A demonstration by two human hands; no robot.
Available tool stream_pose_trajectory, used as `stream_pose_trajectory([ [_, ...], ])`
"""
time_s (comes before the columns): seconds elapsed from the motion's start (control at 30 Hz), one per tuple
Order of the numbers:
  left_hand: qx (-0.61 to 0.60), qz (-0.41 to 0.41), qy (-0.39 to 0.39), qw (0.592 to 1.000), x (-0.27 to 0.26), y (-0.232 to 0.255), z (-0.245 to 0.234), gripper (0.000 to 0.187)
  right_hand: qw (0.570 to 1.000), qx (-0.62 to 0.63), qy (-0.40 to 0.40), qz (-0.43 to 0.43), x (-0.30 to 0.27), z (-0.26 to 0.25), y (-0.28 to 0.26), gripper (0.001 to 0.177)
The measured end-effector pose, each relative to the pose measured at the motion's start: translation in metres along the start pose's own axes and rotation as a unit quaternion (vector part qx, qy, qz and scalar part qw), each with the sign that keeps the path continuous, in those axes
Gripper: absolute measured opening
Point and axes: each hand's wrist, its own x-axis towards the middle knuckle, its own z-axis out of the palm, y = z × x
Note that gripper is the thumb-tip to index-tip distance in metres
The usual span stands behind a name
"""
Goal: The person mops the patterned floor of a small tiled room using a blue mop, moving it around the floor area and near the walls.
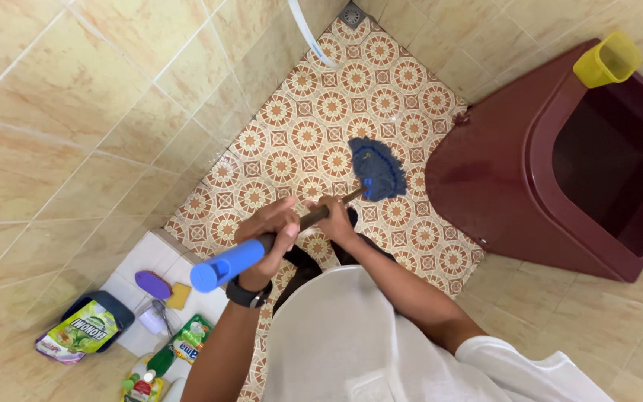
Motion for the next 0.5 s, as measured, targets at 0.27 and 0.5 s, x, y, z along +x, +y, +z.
stream_pose_trajectory([
  [0.27,-0.007,0.006,0.111,0.994,-0.044,-0.015,0.034,0.033,0.994,-0.011,-0.105,-0.024,-0.009,-0.021,0.013,0.013],
  [0.5,0.14,-0.084,0.053,0.985,-0.035,-0.027,0.084,0.018,0.997,-0.014,-0.067,-0.047,-0.008,-0.057,0.058,0.025],
])
